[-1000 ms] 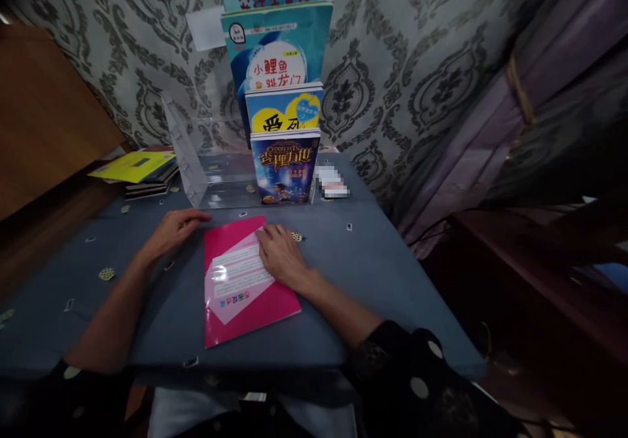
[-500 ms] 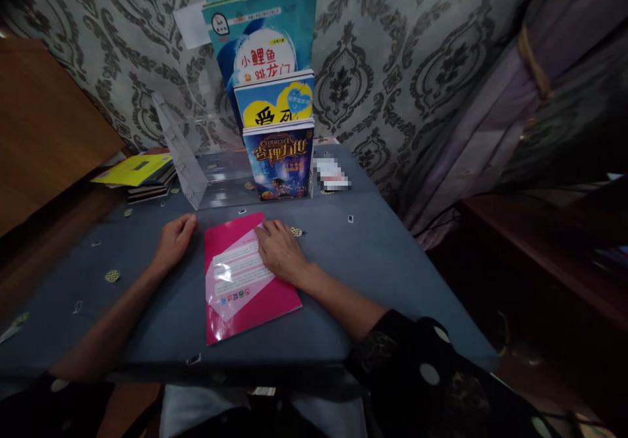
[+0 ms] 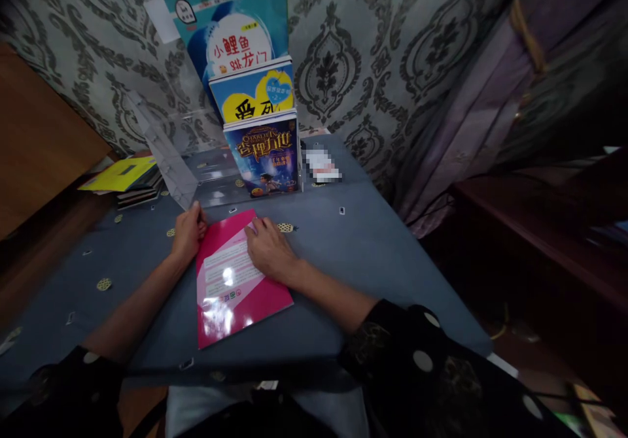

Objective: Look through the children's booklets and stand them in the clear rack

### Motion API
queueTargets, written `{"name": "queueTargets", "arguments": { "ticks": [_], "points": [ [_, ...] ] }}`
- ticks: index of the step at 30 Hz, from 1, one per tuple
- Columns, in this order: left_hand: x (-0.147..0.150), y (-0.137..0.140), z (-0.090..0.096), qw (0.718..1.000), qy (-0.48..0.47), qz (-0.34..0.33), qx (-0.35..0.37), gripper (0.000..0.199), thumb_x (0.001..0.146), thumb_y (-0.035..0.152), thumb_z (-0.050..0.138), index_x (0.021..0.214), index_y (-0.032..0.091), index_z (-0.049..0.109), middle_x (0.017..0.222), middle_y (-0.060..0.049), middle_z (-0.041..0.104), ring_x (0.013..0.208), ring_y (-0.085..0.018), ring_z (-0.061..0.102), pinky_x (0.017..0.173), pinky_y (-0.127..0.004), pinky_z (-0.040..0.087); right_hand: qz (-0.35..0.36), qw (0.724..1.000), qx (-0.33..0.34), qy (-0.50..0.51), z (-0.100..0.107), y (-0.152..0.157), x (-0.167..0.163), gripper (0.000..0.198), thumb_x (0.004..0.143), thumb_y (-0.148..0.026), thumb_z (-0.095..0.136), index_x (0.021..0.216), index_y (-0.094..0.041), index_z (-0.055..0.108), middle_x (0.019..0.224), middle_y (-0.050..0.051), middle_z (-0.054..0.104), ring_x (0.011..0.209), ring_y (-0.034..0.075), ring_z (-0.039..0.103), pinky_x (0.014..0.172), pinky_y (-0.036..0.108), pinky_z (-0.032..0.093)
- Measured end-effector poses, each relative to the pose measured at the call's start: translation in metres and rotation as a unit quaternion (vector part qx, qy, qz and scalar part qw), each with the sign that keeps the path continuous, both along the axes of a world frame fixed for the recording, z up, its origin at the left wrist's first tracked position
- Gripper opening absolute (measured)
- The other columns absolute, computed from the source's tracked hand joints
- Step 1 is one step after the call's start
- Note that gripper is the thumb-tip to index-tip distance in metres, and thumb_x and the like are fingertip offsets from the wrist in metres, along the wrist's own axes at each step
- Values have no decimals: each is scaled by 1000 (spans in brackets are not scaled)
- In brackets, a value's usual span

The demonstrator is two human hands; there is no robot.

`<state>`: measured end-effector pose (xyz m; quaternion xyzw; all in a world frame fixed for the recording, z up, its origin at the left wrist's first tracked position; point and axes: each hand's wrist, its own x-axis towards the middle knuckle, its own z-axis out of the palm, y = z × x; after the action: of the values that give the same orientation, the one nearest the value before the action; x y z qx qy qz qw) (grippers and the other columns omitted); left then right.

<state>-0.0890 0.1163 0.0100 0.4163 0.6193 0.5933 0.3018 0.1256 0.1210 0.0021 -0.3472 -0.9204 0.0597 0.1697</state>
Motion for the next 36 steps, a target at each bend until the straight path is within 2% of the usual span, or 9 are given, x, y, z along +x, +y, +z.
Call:
{"name": "queueTargets", "arguments": {
  "ticks": [5,8,11,13,15,19,24,28,36],
  "points": [
    [3,1,3,1000,-2,-12,5,46,91,57,52,63,21,47,45,8,32,36,-7,26,36,-19,20,3,1000,-4,-2,2,0,1,32,98,-15,43,121,-9,64,122,18,61,110,30,50,97,44,45],
    [-1,-8,6,999,15,-19,31,44,93,56,49,68,20,51,50,5,41,40,-8,36,39,-19,28,-1,1000,-13,4,4,0,3,33,98,-16,43,122,-10,63,126,19,61,113,31,51,99,47,44],
    [-10,-32,9,990,137,-19,38,39,94,52,46,75,20,57,61,2,55,53,-12,51,51,-22,43,-2,1000,-5,-1,7,-1,5,33,97,-16,45,123,-10,64,130,19,61,120,32,51,105,49,40],
    [-16,-54,8,959,277,-46,20,34,94,48,48,82,20,62,73,-2,64,69,-16,61,66,-26,50,7,1000,-3,-2,9,-3,2,35,96,-14,44,126,-9,62,134,19,60,126,32,50,110,49,36],
    [-21,-76,3,910,405,-93,-1,31,95,43,47,96,20,67,94,-7,72,91,-22,66,84,-34,53,40,999,-15,8,11,-5,-8,41,96,-12,42,134,-9,58,140,18,57,133,30,48,114,48,33],
    [-20,-105,-12,838,532,-118,5,36,99,34,42,124,20,63,133,-12,65,126,-28,57,107,-47,45,151,985,-70,34,10,-8,-51,56,91,-4,43,147,-7,43,150,18,49,144,24,39,119,42,32],
    [-15,-107,-12,797,591,-118,-14,29,100,27,39,113,20,65,115,-12,71,108,-27,65,95,-44,52,223,969,-97,42,0,0,-100,57,87,-2,46,143,-9,48,150,18,50,144,24,41,119,45,33],
    [-16,-106,-7,788,603,-120,-21,26,100,25,40,107,19,65,106,-11,71,99,-27,67,90,-44,53,230,970,-72,35,-6,4,-107,54,87,-4,50,140,-13,53,150,15,51,143,23,43,118,44,35],
    [-16,-107,-10,800,588,-118,-11,37,101,29,39,128,18,62,133,-13,65,121,-29,62,101,-48,51,170,984,-41,15,-7,-3,-99,51,94,-11,46,144,-6,46,151,18,49,144,26,41,121,45,30]
  ]
}}
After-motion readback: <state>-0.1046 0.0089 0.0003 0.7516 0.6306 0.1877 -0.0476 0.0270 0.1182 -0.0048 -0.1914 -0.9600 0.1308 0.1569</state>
